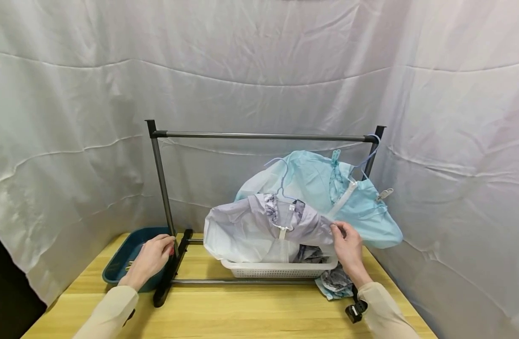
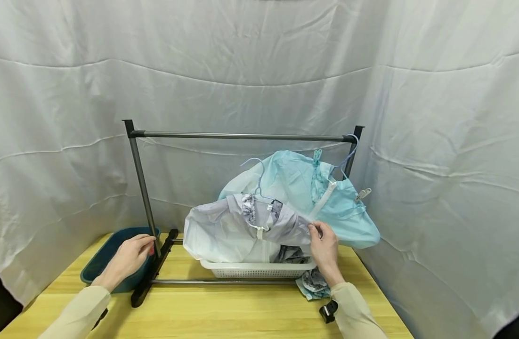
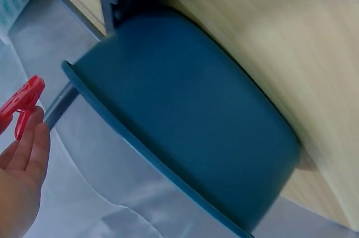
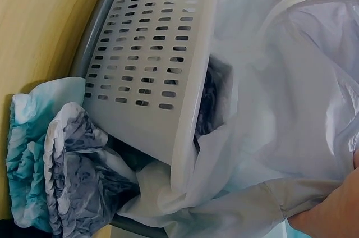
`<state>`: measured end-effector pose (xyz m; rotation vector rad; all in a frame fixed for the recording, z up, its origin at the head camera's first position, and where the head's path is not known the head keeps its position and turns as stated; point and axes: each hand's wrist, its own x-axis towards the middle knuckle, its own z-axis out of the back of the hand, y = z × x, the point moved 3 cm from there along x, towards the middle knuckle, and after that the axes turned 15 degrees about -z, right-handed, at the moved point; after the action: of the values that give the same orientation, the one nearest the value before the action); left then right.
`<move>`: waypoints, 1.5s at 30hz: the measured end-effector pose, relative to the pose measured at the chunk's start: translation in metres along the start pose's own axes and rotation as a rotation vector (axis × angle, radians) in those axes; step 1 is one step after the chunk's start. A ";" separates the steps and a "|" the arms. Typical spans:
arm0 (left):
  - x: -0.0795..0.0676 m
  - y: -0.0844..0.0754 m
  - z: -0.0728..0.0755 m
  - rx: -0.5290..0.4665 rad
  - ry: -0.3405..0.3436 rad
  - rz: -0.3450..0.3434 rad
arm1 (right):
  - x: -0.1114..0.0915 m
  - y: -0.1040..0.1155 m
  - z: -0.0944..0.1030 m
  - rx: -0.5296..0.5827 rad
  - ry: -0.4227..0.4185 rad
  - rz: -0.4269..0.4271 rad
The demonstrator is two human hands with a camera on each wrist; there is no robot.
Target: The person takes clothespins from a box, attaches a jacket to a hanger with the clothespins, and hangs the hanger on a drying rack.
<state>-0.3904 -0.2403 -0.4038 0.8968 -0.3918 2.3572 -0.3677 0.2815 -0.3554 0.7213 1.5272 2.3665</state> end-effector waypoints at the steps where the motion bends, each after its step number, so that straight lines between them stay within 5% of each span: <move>1: 0.001 -0.002 0.000 -0.006 -0.008 0.004 | 0.000 0.000 0.000 0.002 -0.003 -0.002; 13: 0.018 -0.022 -0.003 -0.061 -0.098 0.001 | -0.001 -0.003 -0.002 0.000 0.004 -0.021; 19: 0.034 -0.035 0.003 -0.114 -0.195 0.006 | -0.001 -0.004 0.000 0.011 -0.009 -0.015; 32: 0.059 -0.062 0.017 -0.202 -0.269 -0.018 | -0.003 -0.006 -0.004 0.006 -0.027 -0.011; 45: 0.096 -0.098 0.026 -0.283 -0.388 -0.150 | -0.004 -0.005 -0.008 0.005 -0.063 0.013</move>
<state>-0.3751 -0.1354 -0.3130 1.1963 -0.7636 1.9264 -0.3690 0.2755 -0.3635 0.8005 1.5082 2.3268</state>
